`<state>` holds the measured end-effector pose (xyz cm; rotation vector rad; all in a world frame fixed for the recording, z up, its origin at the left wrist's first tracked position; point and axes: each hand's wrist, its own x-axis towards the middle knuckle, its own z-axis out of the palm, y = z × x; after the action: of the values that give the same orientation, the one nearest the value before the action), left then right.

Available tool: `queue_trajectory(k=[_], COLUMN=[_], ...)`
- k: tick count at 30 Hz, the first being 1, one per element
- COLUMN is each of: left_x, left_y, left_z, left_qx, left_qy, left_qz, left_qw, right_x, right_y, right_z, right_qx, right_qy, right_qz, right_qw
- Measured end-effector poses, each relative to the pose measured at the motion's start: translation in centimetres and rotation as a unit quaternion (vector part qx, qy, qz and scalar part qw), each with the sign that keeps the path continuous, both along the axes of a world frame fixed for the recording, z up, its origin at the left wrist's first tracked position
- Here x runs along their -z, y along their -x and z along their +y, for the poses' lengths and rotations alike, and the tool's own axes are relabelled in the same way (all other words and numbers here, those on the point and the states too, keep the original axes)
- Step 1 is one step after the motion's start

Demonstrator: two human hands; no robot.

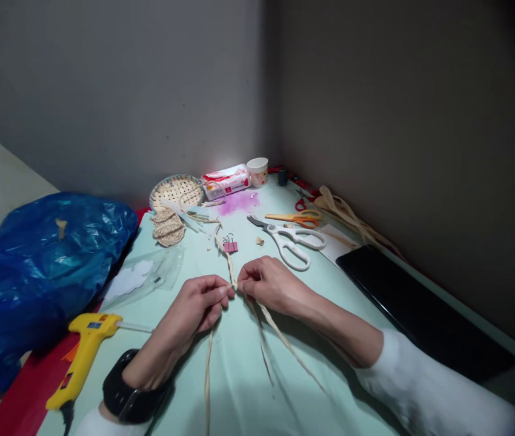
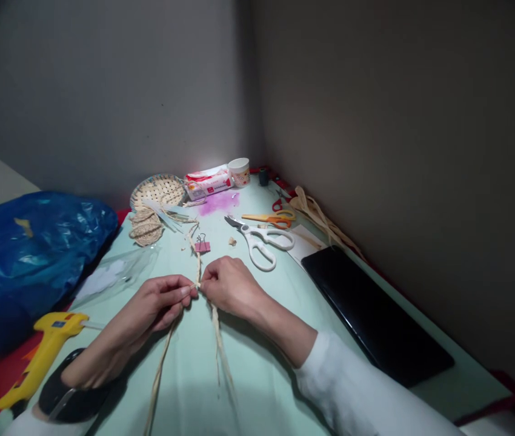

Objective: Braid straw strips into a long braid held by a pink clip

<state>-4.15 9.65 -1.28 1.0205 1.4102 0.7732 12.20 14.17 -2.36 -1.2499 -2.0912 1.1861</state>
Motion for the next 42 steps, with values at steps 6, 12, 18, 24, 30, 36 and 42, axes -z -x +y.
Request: queue_trajectory(k=[6, 12, 18, 24, 30, 36, 42], left_x=[0.8, 1.4, 1.7, 1.2, 1.4, 1.0, 1.0], left_y=[-1.0, -1.2, -1.4, -1.5, -1.2, -0.8, -0.6], left_z=[0.1, 0.3, 0.3, -0.1, 0.0, 0.3, 0.1], left_qx=[-0.041, -0.035, -0.020, -0.018, -0.006, 0.004, 0.006], left_qy=[-0.038, -0.058, -0.110, -0.115, -0.073, -0.031, -0.021], left_qz=[0.030, 0.049, 0.125, 0.115, 0.049, -0.013, -0.047], left_qw=[0.998, 0.996, 0.986, 0.986, 0.996, 0.999, 0.999], right_x=[-0.2, -0.7, -1.2, -1.3, -1.0, -0.4, -0.3], right_y=[-0.3, -0.4, 0.6, 1.6, 2.2, 2.4, 2.5], right_z=[-0.2, -0.4, -1.9, -3.6, -4.4, -4.4, -4.3], right_qx=[-0.014, -0.029, 0.016, 0.022, 0.000, -0.018, -0.029], right_qy=[-0.022, -0.060, -0.160, -0.226, -0.273, -0.276, -0.274], right_qz=[-0.015, -0.057, -0.198, -0.272, -0.265, -0.227, -0.238], right_qw=[1.000, 0.996, 0.967, 0.935, 0.925, 0.934, 0.931])
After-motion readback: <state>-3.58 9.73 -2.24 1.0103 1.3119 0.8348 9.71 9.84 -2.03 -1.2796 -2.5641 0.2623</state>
